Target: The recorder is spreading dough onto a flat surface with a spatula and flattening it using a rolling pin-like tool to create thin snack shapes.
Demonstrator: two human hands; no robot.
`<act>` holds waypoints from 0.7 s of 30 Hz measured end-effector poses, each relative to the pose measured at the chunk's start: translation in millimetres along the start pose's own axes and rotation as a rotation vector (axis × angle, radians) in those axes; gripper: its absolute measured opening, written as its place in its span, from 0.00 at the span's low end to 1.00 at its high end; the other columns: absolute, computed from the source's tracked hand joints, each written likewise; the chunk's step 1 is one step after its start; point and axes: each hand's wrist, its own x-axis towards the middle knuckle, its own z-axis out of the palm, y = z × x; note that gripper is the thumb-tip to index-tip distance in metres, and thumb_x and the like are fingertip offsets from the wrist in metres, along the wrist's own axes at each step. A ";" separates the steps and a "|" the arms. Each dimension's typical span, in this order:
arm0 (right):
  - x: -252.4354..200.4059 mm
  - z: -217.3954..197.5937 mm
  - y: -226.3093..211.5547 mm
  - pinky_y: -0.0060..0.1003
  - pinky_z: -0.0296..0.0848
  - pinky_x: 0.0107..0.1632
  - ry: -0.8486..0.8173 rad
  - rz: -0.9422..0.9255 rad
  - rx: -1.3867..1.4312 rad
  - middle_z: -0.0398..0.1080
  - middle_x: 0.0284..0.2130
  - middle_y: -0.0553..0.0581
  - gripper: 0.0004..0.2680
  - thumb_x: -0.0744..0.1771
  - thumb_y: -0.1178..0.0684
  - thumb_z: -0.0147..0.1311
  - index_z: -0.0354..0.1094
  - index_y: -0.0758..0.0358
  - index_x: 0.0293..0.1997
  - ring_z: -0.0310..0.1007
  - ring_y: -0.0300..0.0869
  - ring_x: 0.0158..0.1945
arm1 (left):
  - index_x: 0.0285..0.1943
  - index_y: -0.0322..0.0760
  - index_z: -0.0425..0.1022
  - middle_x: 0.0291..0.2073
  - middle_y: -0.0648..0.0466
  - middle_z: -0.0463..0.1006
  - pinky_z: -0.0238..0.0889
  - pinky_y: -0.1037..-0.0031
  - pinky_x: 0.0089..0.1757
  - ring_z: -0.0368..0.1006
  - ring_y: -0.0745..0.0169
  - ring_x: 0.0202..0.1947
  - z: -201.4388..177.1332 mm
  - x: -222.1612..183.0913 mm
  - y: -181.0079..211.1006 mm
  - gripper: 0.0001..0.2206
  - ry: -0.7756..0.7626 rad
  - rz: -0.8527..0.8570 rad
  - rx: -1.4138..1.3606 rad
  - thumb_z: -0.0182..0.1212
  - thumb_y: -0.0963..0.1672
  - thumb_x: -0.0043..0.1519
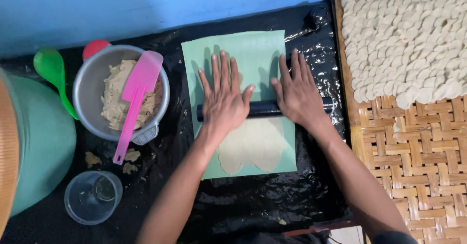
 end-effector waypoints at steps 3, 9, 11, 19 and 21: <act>16.9 -2.4 -0.7 0.55 0.51 0.71 0.089 -0.006 0.112 0.48 0.69 0.85 0.24 0.73 0.45 0.43 0.51 0.78 0.74 0.47 0.72 0.72 | 0.78 0.22 0.51 0.78 0.32 0.39 0.25 0.34 0.67 0.31 0.32 0.78 -5.4 16.6 -2.8 0.34 0.060 0.007 0.003 0.44 0.54 0.71; 4.8 -19.0 -19.2 0.53 0.67 0.57 0.180 0.088 0.085 0.65 0.49 0.73 0.16 0.73 0.49 0.49 0.64 0.73 0.62 0.66 0.63 0.53 | 0.72 0.27 0.63 0.72 0.37 0.60 0.39 0.45 0.73 0.51 0.39 0.76 -21.1 -4.2 4.1 0.27 -0.027 -0.004 -0.155 0.45 0.53 0.72; -11.6 -19.8 -24.8 0.52 0.68 0.54 0.176 0.094 0.107 0.65 0.48 0.72 0.16 0.72 0.48 0.49 0.65 0.72 0.62 0.66 0.61 0.52 | 0.70 0.26 0.65 0.69 0.36 0.63 0.42 0.46 0.71 0.55 0.37 0.73 -24.3 -24.3 9.3 0.27 -0.028 0.029 -0.132 0.47 0.53 0.71; -55.2 -7.0 -24.5 0.53 0.65 0.60 0.120 0.066 -0.044 0.64 0.56 0.71 0.23 0.71 0.44 0.48 0.55 0.74 0.69 0.66 0.60 0.58 | 0.64 0.29 0.69 0.65 0.37 0.68 0.49 0.47 0.64 0.63 0.41 0.67 -18.3 -102.8 28.6 0.26 0.187 0.187 0.019 0.57 0.52 0.63; -46.4 -11.3 -17.2 0.55 0.60 0.62 -0.115 0.210 0.073 0.58 0.58 0.81 0.32 0.69 0.40 0.53 0.44 0.81 0.72 0.60 0.67 0.60 | 0.67 0.32 0.70 0.61 0.41 0.71 0.53 0.51 0.62 0.65 0.43 0.63 -14.5 -116.9 31.0 0.25 0.100 0.148 -0.075 0.62 0.49 0.62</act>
